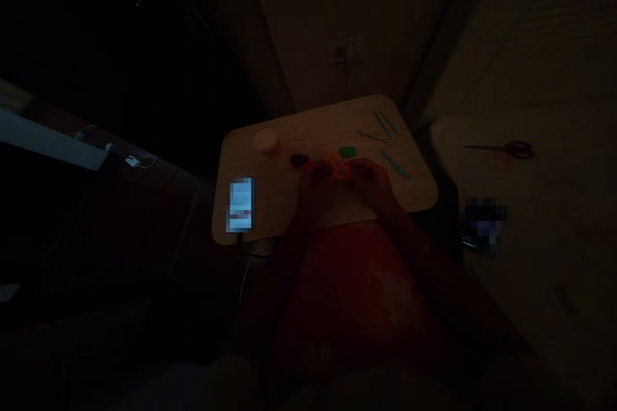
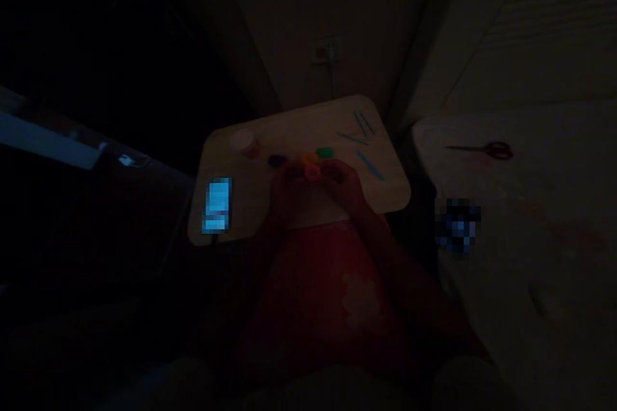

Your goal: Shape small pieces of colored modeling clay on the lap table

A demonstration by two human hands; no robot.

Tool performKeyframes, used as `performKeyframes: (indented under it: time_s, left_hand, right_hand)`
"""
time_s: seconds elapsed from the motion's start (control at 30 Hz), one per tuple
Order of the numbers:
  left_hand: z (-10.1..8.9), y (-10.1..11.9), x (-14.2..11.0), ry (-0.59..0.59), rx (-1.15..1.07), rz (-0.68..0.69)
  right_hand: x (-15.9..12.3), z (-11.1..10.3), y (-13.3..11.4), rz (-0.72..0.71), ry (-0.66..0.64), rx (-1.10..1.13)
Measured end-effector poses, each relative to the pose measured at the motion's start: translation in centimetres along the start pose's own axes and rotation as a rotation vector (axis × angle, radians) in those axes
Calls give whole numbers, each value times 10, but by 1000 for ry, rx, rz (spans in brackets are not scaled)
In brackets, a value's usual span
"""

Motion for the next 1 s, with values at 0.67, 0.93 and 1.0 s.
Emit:
performKeyframes:
  time_s: [0.67,0.93,1.0]
  left_hand:
    - [2,7,-1,-12,166,41]
    - [10,-1,-4,-85,122,2]
    - [8,-2,-4,-47,130,-18]
  right_hand:
    - [-2,4,-13,-56,-27,-1]
    - [-1,-1,-13,-104,6,-83]
    - [-1,-1,-12,-96,4,-77]
Point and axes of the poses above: each hand's wrist, its own x-axis towards the middle knuckle, its own z-axis out of the palm, y = z × x, the point moved 6 cm from there along x, towards the middle knuckle, and after that the axes turned 11 degrees about x, right-handed, at the moved point
